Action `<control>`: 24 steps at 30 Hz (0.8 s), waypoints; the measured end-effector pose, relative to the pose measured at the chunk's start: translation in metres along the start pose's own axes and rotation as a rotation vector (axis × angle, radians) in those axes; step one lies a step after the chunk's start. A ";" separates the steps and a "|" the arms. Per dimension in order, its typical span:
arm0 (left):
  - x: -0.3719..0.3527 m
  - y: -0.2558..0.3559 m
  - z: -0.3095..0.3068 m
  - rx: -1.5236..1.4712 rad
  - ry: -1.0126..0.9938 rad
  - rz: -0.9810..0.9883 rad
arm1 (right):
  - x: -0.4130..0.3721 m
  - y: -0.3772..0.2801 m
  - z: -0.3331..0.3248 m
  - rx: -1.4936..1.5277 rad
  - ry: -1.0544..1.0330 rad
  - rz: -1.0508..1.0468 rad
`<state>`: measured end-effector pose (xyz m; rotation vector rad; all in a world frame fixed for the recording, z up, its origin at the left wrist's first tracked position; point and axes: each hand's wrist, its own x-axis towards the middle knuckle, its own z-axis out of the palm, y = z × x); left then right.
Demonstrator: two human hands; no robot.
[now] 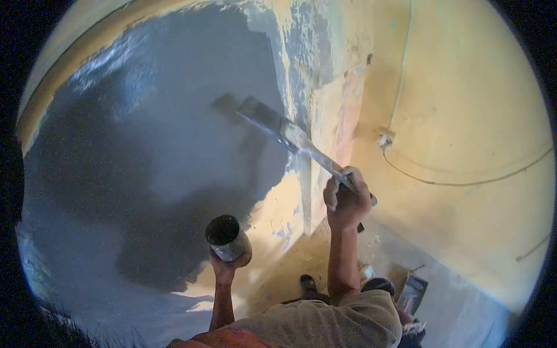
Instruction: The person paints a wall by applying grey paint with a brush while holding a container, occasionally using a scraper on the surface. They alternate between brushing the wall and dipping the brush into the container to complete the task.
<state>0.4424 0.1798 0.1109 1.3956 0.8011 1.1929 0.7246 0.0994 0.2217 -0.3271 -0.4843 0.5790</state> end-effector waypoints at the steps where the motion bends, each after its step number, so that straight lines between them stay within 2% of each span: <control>1: 0.000 -0.005 0.007 0.012 0.014 0.021 | 0.024 0.003 0.003 -0.004 -0.091 -0.074; 3: 0.000 -0.016 0.018 -0.043 0.144 0.085 | 0.067 0.010 0.009 0.032 -0.139 -0.084; 4: 0.002 -0.009 0.025 -0.030 0.158 0.098 | 0.087 0.014 0.014 0.023 -0.218 -0.159; 6: 0.000 0.008 0.040 0.137 0.170 0.075 | 0.126 0.021 0.030 0.025 -0.300 -0.223; 8: -0.009 -0.020 0.036 0.083 0.244 0.076 | 0.158 0.023 0.053 0.075 -0.431 -0.354; 9: -0.011 -0.030 0.034 0.024 0.303 0.077 | 0.171 0.027 0.063 0.083 -0.431 -0.348; 11: -0.011 -0.017 0.044 0.091 0.310 0.042 | 0.188 0.036 0.079 0.090 -0.371 -0.478; 13: -0.007 -0.010 0.048 0.157 0.313 0.011 | 0.193 0.051 0.083 0.058 -0.315 -0.462; 17: -0.004 -0.012 0.054 0.184 0.299 0.042 | 0.177 0.082 0.037 -0.063 -0.191 -0.413; 20: -0.006 -0.023 0.054 0.225 0.325 0.069 | 0.160 0.054 0.021 -0.048 -0.237 -0.438; 21: -0.008 -0.025 0.053 0.236 0.337 0.079 | 0.160 0.046 0.027 0.063 -0.185 -0.442; 24: -0.011 -0.016 0.058 0.276 0.279 0.067 | 0.178 0.024 0.053 0.167 -0.265 -0.485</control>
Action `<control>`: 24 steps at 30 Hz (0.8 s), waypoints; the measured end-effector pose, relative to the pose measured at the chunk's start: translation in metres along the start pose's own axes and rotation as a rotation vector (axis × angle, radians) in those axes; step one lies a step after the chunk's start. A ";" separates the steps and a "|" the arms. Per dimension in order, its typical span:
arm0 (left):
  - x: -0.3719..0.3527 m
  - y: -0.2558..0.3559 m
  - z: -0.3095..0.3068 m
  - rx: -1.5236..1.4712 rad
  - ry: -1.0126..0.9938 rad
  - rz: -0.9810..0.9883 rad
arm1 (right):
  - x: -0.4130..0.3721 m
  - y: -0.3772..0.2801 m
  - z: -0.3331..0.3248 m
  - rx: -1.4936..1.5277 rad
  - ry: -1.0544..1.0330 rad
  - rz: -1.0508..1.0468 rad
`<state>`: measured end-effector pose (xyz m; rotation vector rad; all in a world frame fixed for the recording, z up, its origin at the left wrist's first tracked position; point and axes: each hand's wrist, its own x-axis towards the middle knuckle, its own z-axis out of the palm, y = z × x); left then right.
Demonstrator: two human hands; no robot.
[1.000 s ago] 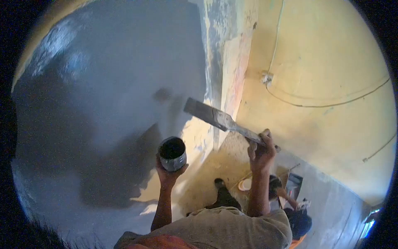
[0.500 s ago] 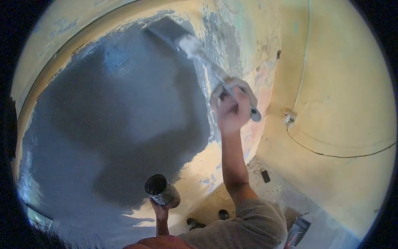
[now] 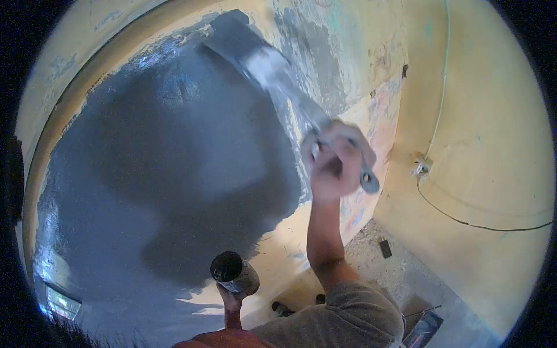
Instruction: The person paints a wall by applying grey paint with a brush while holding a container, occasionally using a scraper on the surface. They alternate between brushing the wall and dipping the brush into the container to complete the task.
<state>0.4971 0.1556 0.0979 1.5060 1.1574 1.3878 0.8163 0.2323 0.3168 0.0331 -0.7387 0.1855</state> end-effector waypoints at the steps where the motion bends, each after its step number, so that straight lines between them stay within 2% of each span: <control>1: 0.001 0.000 0.001 0.004 -0.001 -0.001 | 0.013 0.006 0.013 -0.044 -0.069 -0.027; 2: 0.001 -0.003 0.002 -0.050 -0.023 -0.033 | 0.019 0.012 0.022 -0.089 -0.139 -0.053; 4: 0.002 -0.001 0.005 -0.103 -0.043 -0.063 | 0.021 0.025 0.029 -0.154 -0.142 -0.009; 7: 0.001 0.001 0.009 -0.026 -0.049 0.025 | 0.005 0.031 0.012 -0.193 -0.135 0.056; 9: 0.001 0.000 0.013 -0.292 -0.013 -0.159 | -0.005 0.017 -0.003 -0.359 -0.085 0.015; 10: 0.000 -0.002 0.012 -0.293 -0.009 -0.159 | -0.001 0.009 -0.006 -0.357 -0.088 0.018; 12: 0.001 -0.007 0.009 -0.108 -0.038 -0.006 | 0.011 -0.010 -0.001 -0.116 -0.162 0.038; 15: 0.007 0.009 0.012 -0.108 -0.087 -0.041 | 0.025 -0.002 0.038 -0.124 -0.175 0.000; 16: 0.008 0.007 0.012 -0.107 -0.082 -0.044 | 0.020 0.009 0.049 -0.311 -0.122 -0.069; 17: 0.012 0.001 0.012 -0.078 -0.144 -0.003 | 0.015 0.013 0.047 -0.307 -0.122 -0.067; 19: 0.013 -0.004 0.010 -0.044 -0.209 0.043 | 0.000 0.020 0.040 -0.319 -0.091 0.113; 20: 0.010 -0.007 0.012 -0.105 -0.169 0.036 | -0.005 0.013 0.029 -0.264 -0.179 0.111; 21: 0.009 -0.009 0.014 -0.168 -0.127 0.026 | -0.004 0.004 0.025 -0.262 -0.182 0.106; 24: 0.012 0.006 0.015 -0.105 -0.164 0.040 | 0.008 -0.013 0.038 -0.210 -0.194 -0.011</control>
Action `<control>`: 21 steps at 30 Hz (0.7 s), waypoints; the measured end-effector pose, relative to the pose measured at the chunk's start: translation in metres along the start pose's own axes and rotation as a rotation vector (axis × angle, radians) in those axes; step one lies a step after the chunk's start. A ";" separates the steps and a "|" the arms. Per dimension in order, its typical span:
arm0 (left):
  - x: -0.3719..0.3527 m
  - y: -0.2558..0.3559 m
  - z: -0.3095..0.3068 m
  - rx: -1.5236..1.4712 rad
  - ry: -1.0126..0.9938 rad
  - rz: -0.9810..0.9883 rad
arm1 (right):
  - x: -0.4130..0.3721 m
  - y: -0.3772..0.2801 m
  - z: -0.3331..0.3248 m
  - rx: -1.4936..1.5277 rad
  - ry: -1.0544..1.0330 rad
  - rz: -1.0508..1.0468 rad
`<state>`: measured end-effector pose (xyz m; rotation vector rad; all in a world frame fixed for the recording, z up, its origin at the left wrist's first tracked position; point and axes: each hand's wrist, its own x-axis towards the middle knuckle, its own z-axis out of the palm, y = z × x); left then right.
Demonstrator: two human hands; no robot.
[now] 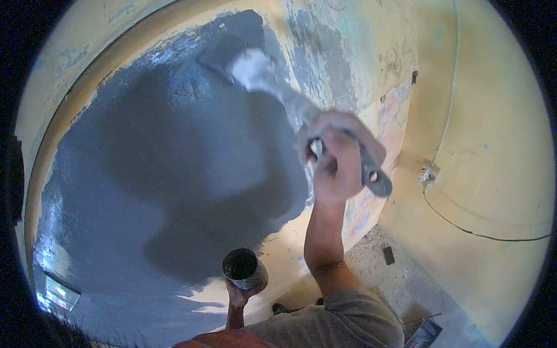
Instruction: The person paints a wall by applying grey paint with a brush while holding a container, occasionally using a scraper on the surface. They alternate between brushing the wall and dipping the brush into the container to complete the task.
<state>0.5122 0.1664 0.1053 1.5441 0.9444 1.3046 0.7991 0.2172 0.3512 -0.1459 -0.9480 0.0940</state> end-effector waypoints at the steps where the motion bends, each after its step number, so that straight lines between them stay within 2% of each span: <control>1: -0.002 -0.003 -0.001 0.004 -0.001 -0.005 | 0.012 0.002 0.013 -0.019 0.022 -0.013; 3: -0.005 -0.015 -0.004 -0.046 0.032 -0.006 | 0.019 0.009 0.017 -0.038 0.047 -0.025; 5: -0.004 -0.020 -0.009 -0.024 -0.007 -0.016 | 0.012 0.023 0.010 -0.043 0.022 0.060; 9: 0.002 -0.015 -0.007 -0.033 -0.040 -0.053 | -0.003 -0.004 -0.004 0.028 -0.026 -0.031; 10: 0.002 -0.014 -0.007 -0.029 -0.037 -0.058 | 0.000 -0.007 0.005 -0.070 -0.007 -0.124; 13: 0.003 -0.017 -0.006 -0.121 -0.023 -0.092 | 0.015 0.011 0.031 -0.109 -0.045 -0.158; 14: 0.003 -0.017 -0.007 -0.056 -0.039 -0.039 | 0.017 0.004 0.032 -0.330 -0.140 -0.085; 16: 0.000 -0.015 -0.010 0.005 -0.050 0.016 | 0.010 0.000 0.024 -0.254 -0.097 -0.070; 18: 0.000 -0.009 -0.009 -0.120 -0.058 -0.162 | 0.008 -0.016 0.017 -0.203 -0.086 -0.106; 19: -0.001 -0.014 -0.011 -0.120 -0.050 -0.161 | 0.010 -0.016 0.024 -0.197 -0.090 -0.103; 21: -0.006 -0.021 -0.017 0.042 -0.010 0.003 | 0.017 -0.007 0.038 -0.216 -0.002 -0.103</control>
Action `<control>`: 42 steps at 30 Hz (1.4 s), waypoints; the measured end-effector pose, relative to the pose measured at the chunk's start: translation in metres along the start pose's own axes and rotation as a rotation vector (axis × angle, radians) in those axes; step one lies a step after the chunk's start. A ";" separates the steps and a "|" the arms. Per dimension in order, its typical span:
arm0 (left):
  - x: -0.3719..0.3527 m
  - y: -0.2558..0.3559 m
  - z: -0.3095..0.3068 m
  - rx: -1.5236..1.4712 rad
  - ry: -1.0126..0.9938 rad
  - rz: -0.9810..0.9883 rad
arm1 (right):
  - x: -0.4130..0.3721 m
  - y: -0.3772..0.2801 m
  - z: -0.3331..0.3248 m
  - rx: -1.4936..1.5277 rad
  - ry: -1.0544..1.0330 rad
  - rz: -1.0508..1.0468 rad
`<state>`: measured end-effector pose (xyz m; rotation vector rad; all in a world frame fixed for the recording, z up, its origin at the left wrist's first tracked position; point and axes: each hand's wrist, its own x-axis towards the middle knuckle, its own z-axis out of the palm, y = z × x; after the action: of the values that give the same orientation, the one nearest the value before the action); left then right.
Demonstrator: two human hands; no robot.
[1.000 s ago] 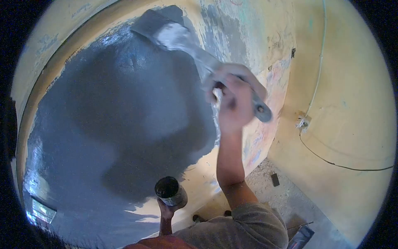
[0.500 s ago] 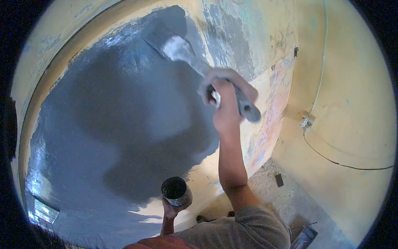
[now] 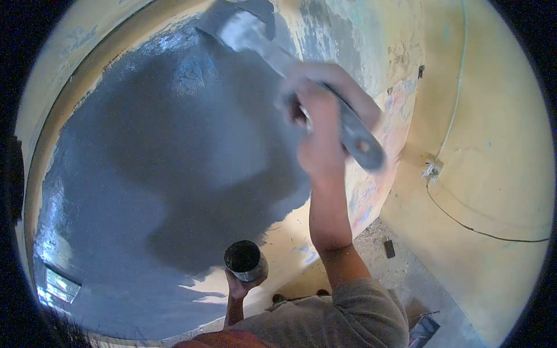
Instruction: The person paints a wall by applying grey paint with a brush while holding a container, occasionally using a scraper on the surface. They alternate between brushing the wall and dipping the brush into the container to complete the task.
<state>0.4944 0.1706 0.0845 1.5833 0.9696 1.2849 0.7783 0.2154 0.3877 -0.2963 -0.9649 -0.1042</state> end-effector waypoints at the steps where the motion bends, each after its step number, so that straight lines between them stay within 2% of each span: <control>1: -0.001 0.002 -0.002 0.001 -0.001 -0.005 | 0.006 0.016 0.000 0.037 -0.119 -0.072; 4: -0.003 0.006 -0.008 0.089 -0.025 0.016 | -0.001 0.012 -0.007 -0.028 -0.064 0.029; 6: -0.001 0.027 -0.003 0.022 -0.015 -0.044 | 0.001 -0.005 -0.022 0.031 -0.053 -0.042; 9: -0.005 0.011 -0.009 0.100 0.015 -0.020 | 0.009 0.006 -0.015 0.079 0.052 -0.017; 11: -0.006 0.005 -0.007 0.044 0.031 -0.028 | 0.014 0.017 -0.008 -0.175 -0.085 0.144; 13: -0.012 0.001 -0.005 -0.010 0.049 -0.044 | 0.007 0.003 -0.019 -0.102 -0.032 0.149; 14: -0.009 0.008 0.000 -0.138 0.041 -0.091 | 0.005 -0.006 -0.026 -0.021 0.018 0.145; 15: -0.006 0.012 0.004 -0.263 0.035 -0.138 | 0.007 -0.012 -0.036 0.039 -0.034 0.079; 16: -0.006 0.012 0.004 -0.259 0.035 -0.144 | 0.007 -0.010 -0.036 0.038 -0.030 0.085; 18: -0.007 0.013 0.006 -0.009 0.013 -0.003 | 0.012 -0.004 -0.027 -0.041 0.023 0.063; 19: -0.008 0.015 0.008 -0.010 0.006 -0.009 | 0.017 -0.001 -0.022 0.024 -0.078 0.158; 22: -0.007 0.018 0.011 -0.047 -0.044 0.000 | 0.013 0.004 -0.030 0.005 -0.123 0.239; 25: -0.005 0.000 0.007 -0.002 -0.087 0.011 | 0.021 -0.021 -0.040 0.133 -0.110 0.148; 27: -0.009 -0.017 0.004 -0.065 -0.107 -0.093 | 0.027 -0.018 -0.039 0.230 -0.126 0.129; 30: -0.010 -0.010 0.010 -0.105 -0.096 -0.108 | 0.027 0.004 -0.022 0.071 -0.181 0.243; 35: -0.010 -0.011 0.018 -0.141 -0.091 -0.116 | -0.040 0.045 -0.071 0.074 -0.158 0.309; 37: -0.012 -0.013 0.018 -0.193 -0.081 -0.160 | -0.084 0.051 -0.099 0.103 -0.063 0.459; 39: -0.011 -0.011 0.018 0.039 -0.175 -0.053 | -0.131 0.053 -0.130 0.027 -0.007 0.567; 40: -0.012 -0.008 0.023 0.043 -0.178 -0.053 | -0.157 0.054 -0.144 -0.009 0.018 0.601; 42: -0.012 -0.001 0.031 -0.150 -0.178 -0.115 | -0.195 0.042 -0.165 0.013 0.062 0.729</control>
<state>0.5232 0.1553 0.0767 1.4767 0.8214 1.0922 0.8072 0.1989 0.1311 -0.6111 -0.7472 0.5559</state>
